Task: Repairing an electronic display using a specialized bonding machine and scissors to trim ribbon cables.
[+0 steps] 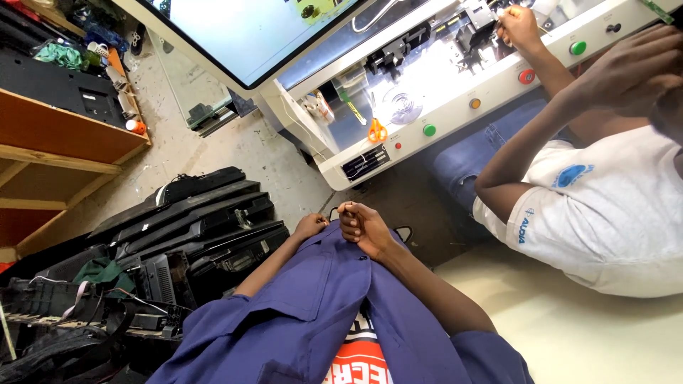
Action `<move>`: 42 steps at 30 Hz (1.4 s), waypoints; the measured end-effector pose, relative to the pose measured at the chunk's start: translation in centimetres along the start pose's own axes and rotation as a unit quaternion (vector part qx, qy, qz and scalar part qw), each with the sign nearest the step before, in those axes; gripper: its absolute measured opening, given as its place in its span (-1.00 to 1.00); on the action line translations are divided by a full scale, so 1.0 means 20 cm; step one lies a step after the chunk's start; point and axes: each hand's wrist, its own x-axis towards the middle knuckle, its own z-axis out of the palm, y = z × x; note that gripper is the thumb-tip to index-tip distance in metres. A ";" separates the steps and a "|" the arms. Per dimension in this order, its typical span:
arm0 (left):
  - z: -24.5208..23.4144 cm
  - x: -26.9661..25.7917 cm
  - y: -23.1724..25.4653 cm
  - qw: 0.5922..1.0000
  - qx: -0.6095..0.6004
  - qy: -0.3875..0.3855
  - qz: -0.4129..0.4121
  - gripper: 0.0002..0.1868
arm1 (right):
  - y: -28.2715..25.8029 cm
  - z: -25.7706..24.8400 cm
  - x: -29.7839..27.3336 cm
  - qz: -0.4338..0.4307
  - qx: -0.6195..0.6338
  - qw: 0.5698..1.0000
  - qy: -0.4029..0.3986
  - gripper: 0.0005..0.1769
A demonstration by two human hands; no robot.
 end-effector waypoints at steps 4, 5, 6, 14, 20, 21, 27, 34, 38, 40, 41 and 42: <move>-0.01 -0.02 0.01 1.000 -0.006 0.001 0.014 -0.71 | 0.00 0.00 0.01 0.000 -0.003 1.000 -0.002 -0.84; -0.01 -0.02 0.01 1.000 -0.003 0.004 0.013 -0.71 | 0.00 0.00 0.01 -0.001 -0.002 1.000 -0.003 -0.84; -0.01 -0.02 0.02 1.000 0.000 0.007 0.012 -0.71 | 0.00 0.00 0.01 -0.002 -0.001 1.000 -0.003 -0.84; 0.00 0.00 -0.01 1.000 -0.016 0.013 0.023 -0.71 | 0.00 0.00 0.01 0.003 -0.004 1.000 -0.007 -0.84; 0.00 0.00 -0.01 1.000 -0.015 0.014 0.024 -0.70 | 0.00 0.02 0.00 0.003 -0.004 1.000 -0.008 -0.84; 0.00 0.00 -0.01 0.999 -0.016 0.014 0.024 -0.69 | 0.00 0.02 -0.01 0.004 -0.004 1.000 -0.007 -0.83; 0.01 0.00 -0.01 1.000 -0.010 0.013 0.020 -0.70 | 0.00 0.01 0.00 0.003 -0.001 1.000 -0.011 -0.83; 0.00 -0.01 0.00 1.000 -0.008 0.016 0.015 -0.69 | 0.00 0.02 -0.01 0.000 -0.009 1.000 -0.005 -0.82; 0.00 -0.01 0.00 1.000 -0.017 0.015 0.011 -0.69 | 0.00 0.01 0.00 0.003 -0.009 1.000 -0.002 -0.83; 0.00 -0.02 0.00 1.000 -0.024 0.016 0.013 -0.69 | 0.00 0.01 0.00 0.003 -0.009 1.000 -0.003 -0.83; 0.00 -0.03 0.01 1.000 -0.022 0.015 0.010 -0.70 | 0.00 0.02 -0.01 0.002 -0.009 1.000 -0.001 -0.83; 0.00 -0.03 0.02 1.000 -0.021 0.014 0.007 -0.70 | -0.01 0.03 -0.01 0.000 -0.009 1.000 0.002 -0.83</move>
